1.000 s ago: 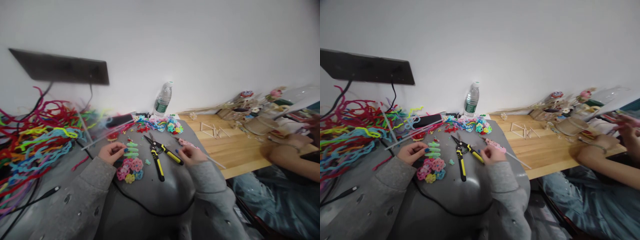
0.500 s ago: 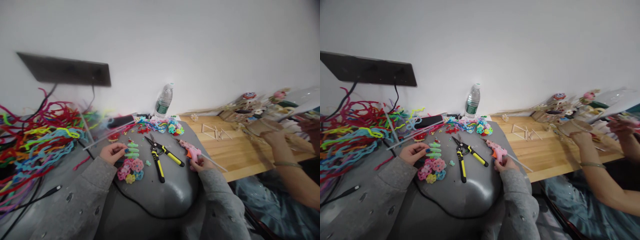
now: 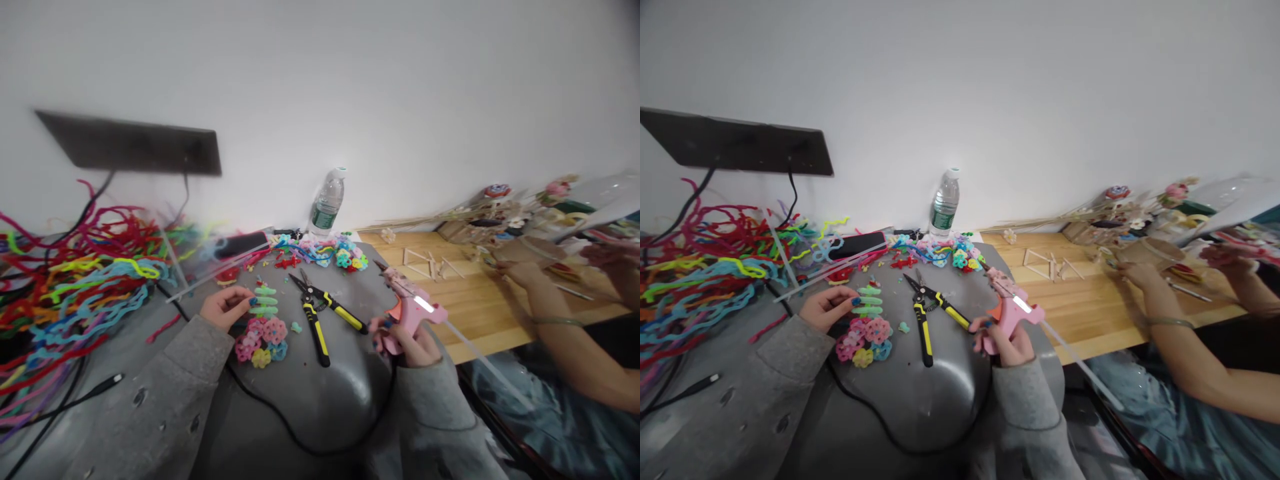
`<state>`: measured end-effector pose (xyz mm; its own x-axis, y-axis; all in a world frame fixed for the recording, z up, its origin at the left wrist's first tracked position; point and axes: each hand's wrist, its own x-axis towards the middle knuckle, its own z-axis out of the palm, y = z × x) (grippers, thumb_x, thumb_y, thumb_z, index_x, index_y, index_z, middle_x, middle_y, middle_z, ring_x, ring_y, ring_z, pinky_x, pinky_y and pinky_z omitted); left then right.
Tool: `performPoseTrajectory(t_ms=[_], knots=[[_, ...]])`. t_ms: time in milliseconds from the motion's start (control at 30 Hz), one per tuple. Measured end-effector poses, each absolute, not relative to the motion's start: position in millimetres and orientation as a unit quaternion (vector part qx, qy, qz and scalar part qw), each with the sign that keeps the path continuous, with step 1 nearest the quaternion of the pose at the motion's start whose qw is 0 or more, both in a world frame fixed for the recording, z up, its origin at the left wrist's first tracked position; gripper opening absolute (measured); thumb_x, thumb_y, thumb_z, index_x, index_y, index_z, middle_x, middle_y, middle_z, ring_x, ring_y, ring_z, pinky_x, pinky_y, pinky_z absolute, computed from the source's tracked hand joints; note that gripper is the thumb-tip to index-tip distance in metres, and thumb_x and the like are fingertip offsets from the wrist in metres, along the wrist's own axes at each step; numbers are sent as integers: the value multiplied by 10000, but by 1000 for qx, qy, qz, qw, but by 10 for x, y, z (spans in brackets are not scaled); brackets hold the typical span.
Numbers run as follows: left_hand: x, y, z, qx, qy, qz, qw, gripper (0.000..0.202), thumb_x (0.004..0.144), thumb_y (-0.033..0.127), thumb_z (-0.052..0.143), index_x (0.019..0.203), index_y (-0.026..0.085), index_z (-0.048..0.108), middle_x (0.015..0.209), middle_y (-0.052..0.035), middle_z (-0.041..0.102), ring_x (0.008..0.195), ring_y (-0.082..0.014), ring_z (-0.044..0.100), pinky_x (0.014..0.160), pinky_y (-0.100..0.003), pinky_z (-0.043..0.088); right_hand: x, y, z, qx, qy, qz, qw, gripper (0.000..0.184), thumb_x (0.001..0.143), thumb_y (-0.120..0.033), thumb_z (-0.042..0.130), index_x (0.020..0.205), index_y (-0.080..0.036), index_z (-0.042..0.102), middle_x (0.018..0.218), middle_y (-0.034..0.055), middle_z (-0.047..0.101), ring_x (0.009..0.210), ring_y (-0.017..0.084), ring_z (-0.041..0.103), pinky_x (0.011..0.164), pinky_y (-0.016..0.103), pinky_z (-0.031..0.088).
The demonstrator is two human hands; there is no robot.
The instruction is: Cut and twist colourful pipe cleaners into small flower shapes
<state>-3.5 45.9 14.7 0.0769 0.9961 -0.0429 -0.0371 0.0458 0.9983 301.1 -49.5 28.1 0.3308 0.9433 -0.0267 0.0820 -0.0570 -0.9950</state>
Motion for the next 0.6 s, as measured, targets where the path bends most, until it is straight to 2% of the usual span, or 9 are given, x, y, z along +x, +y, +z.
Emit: performPoseTrajectory(t_ms=[33,133,233,300,467,600], knots=[[-34,458,152,497,480,480,540,412,525,494,780,682,136,649,524,11,628,463,-100,561,461,-189,475,2924,-496,314,-580,-400,449,549,269,725,-438,592,765,-179,534,637,37,615,391,126,515,348,251,378],[-31,453,163,495,473,486,544,389,531,474,784,673,141,640,519,21,620,456,-90,551,457,-179,467,2644,-510,343,-483,-379,574,542,376,738,-463,627,977,-186,538,462,-73,458,308,86,385,322,213,285],[-28,448,166,491,473,484,548,383,539,472,779,676,144,635,540,13,634,468,-102,569,462,-191,476,2365,-558,270,-400,-394,644,519,398,780,-549,555,943,-186,542,404,-107,344,289,65,290,323,194,243],[-30,448,164,493,474,482,547,381,545,471,775,681,144,632,546,9,638,474,-110,576,466,-200,483,2203,-603,195,-398,-395,645,519,419,801,-592,503,880,-182,543,388,-106,340,289,57,259,321,186,228],[-39,455,156,508,479,477,534,362,564,450,762,694,137,635,544,9,631,473,-107,566,471,-197,475,1972,-666,71,-477,-427,558,528,472,799,-615,491,795,-147,546,357,-87,386,299,48,265,335,181,201],[-34,451,158,506,479,479,534,345,566,433,760,692,136,637,544,12,627,481,-102,561,474,-190,473,1929,-636,53,-498,-441,539,517,498,787,-645,475,762,-150,525,341,-90,378,292,43,240,333,182,182]])
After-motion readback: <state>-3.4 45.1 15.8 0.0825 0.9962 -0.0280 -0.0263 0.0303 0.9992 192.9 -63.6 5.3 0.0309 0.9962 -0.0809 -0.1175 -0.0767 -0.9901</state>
